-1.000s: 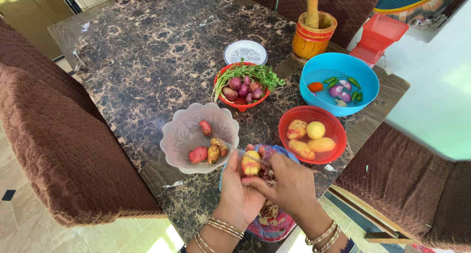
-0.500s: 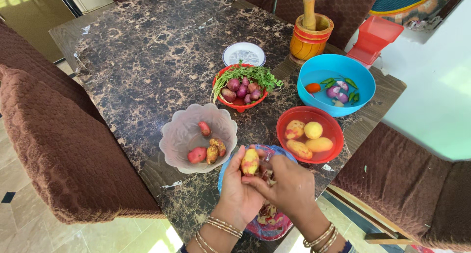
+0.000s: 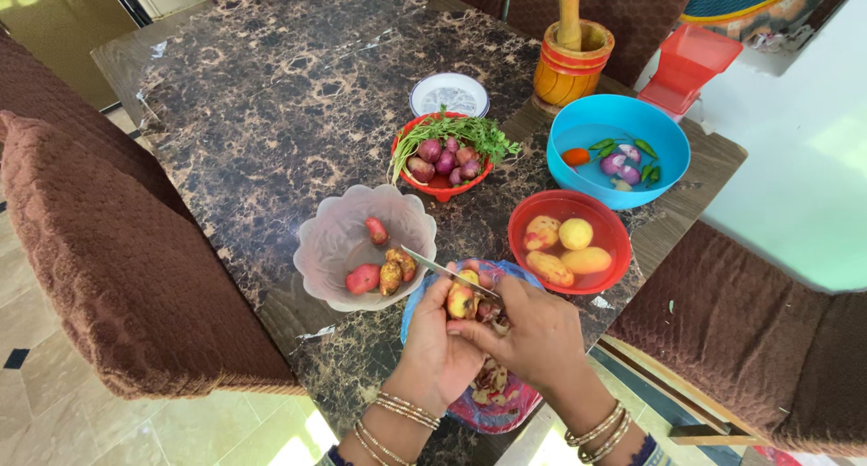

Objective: The person peels potatoes by holding them by hand and cutting away the skins using a knife.

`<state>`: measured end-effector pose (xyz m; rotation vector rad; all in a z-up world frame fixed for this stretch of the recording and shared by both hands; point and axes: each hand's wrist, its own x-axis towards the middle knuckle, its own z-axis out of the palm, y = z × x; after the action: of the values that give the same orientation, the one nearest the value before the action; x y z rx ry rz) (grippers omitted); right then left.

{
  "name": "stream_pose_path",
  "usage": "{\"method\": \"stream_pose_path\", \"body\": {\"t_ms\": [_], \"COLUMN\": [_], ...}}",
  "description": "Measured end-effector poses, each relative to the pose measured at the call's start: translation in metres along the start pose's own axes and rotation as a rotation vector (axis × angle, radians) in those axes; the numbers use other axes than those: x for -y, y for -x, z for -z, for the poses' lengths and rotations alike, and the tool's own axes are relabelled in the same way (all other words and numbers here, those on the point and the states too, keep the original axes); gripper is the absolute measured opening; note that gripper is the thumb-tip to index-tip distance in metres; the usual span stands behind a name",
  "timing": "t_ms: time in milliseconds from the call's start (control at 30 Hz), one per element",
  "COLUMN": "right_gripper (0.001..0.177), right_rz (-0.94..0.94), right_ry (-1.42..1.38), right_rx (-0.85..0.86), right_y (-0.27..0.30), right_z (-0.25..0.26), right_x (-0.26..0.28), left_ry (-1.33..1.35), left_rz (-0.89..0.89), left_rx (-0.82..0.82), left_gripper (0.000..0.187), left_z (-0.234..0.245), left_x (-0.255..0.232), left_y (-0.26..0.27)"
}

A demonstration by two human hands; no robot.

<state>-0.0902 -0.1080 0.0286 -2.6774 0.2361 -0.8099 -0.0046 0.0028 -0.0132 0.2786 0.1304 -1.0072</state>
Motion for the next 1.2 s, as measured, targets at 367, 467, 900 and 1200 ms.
{"method": "stream_pose_path", "body": {"t_ms": [367, 467, 900, 1200], "right_gripper": [0.082, 0.08, 0.08, 0.052], "right_rz": [-0.272, -0.266, -0.28, 0.01], "right_ry": [-0.227, -0.208, -0.274, -0.082], "right_rx": [0.318, 0.325, 0.319, 0.193], "right_y": [-0.01, -0.007, 0.009, 0.014], "right_z": [0.011, 0.008, -0.006, -0.009], "right_x": [0.013, 0.013, 0.004, 0.004], "left_ry": [-0.092, -0.101, -0.065, 0.031], "left_rz": [-0.015, 0.008, -0.079, -0.102], "left_rx": [-0.164, -0.127, -0.131, -0.07], "left_gripper": [0.029, 0.031, 0.023, 0.026], "left_z": [0.001, 0.0, -0.005, 0.014], "left_x": [-0.006, -0.006, 0.002, 0.003], "left_y": [0.006, 0.009, 0.007, -0.004]}}
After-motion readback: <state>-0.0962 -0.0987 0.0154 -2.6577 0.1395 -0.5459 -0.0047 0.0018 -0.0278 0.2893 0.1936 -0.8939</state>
